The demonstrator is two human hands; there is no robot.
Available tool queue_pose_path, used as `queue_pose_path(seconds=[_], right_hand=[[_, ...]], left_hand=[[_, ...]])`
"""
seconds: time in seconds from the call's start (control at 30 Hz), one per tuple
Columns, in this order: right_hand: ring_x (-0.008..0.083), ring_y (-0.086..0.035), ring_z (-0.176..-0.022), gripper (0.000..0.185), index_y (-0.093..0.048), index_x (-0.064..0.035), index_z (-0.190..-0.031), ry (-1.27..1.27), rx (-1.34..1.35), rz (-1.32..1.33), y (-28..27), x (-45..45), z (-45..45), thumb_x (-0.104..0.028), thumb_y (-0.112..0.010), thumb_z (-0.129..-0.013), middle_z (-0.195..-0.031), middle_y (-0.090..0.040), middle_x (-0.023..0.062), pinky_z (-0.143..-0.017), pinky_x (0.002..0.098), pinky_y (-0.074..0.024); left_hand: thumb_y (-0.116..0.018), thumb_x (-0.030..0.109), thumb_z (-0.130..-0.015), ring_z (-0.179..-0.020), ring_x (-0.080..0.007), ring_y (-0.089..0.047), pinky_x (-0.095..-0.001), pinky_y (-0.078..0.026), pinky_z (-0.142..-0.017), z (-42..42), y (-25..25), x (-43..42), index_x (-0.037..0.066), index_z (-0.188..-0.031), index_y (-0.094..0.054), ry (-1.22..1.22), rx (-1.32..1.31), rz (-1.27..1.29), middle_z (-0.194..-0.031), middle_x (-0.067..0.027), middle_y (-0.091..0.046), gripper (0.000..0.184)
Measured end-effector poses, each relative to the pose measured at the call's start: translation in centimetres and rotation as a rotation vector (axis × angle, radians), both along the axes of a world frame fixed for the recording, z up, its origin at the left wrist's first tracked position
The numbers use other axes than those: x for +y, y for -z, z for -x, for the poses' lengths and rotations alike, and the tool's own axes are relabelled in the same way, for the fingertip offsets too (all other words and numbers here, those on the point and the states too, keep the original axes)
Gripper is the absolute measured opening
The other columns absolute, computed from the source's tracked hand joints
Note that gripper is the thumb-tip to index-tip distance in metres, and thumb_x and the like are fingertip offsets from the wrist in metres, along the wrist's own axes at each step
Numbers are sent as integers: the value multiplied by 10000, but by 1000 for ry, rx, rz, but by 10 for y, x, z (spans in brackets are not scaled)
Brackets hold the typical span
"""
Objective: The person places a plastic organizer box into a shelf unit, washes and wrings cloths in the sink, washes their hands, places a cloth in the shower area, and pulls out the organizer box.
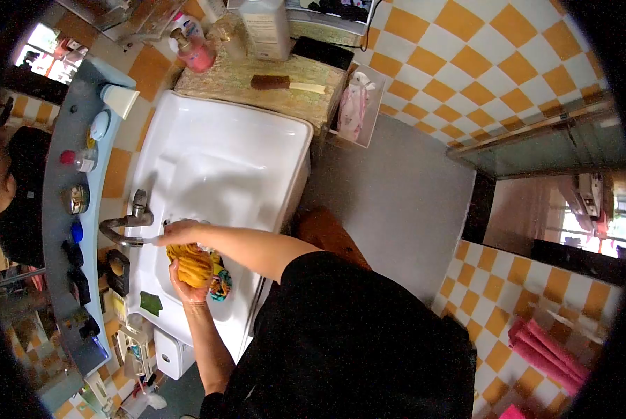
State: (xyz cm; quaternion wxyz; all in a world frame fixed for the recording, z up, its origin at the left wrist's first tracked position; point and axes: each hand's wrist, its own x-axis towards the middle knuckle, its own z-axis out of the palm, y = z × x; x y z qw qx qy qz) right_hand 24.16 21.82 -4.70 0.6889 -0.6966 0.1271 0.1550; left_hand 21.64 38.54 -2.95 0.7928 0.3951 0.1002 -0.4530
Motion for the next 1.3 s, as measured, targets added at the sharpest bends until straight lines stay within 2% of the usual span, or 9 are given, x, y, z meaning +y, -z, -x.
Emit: queue_pose_path(seconds=[0.13,0.27,0.37,0.57,0.7,0.93,1.13,1.2,1.3], right_hand=[[250,-389,-1319,821,-508,-207,-1366,-34,123,-947,63,-6,31,-755,-592,-760,-1419,-462,53,-1034,509,-363],[248,-526,-1183,789,-528,-156,-1316,196,60,-1177,73,21,48,-688,-669,-751,-1216,-585,83,-950,448,-470],[173,-606,-1037,574,-545,-134,-1107,272,138,-1394,53,25,34,-572,-723,-781,-1056,-632,61,-770,322,-550],[224,-617,-889,492,-599,-64,-1101,247,239,-739,18,13,12,-320,-805,-735,-995,-637,103,-735,387,-554],[286,-637,-919,485,-611,21,-1063,55,165,-150,25,20,-14,-304,-764,-737,-1020,-646,168,-804,389,-537],[361,-657,-949,211,-665,10,-955,-78,-126,604,54,53,-3,-86,-611,-775,-980,-675,231,-824,432,-520],[314,-660,-934,396,-681,-69,-1009,148,27,519,59,56,3,-395,-681,-785,-996,-691,149,-831,425,-513],[272,-598,-1129,833,-616,-136,-1263,-129,292,-81,30,17,8,-752,-633,-702,-1212,-627,168,-911,381,-491],[281,-520,-1224,787,-485,-130,-1381,-135,299,-850,58,-4,24,-688,-502,-826,-1355,-525,131,-995,390,-454]], left_hand=[[-685,248,-780,-1061,-249,-565,-472,-410,-1043,38,-46,-41,60,-1281,-495,-197,212,381,-1101,-90,-604,568],[-686,80,-784,-904,-219,-606,-374,-547,-880,39,-22,-52,36,-1223,-533,-310,960,1087,-1007,-90,-589,467],[-656,75,-822,-823,-194,-606,-253,-560,-675,43,-10,-53,-25,-1212,-528,-369,879,1043,-981,-115,-574,423],[-720,430,-834,-678,-137,-506,-216,-483,-553,34,-15,-23,22,-1218,-511,-120,783,684,-885,-68,-532,597],[-682,469,-862,-769,-162,-591,-250,-482,-551,6,0,-2,49,-1163,-542,162,176,-268,-866,-77,-589,536],[-637,406,-870,-767,-313,-659,-396,-520,-689,-13,98,20,1,-1065,-611,643,-1203,-846,-950,-164,-687,450],[-639,441,-856,-868,-330,-657,-414,-527,-765,-6,115,31,-11,-1079,-617,453,-897,-840,-964,-176,-681,504],[-687,454,-840,-809,-262,-667,-378,-559,-659,5,39,6,18,-1106,-601,367,-257,-552,-922,-105,-669,519],[-684,503,-839,-668,-166,-617,-260,-516,-515,9,-7,1,52,-1129,-576,267,24,-378,-865,-91,-629,547]])
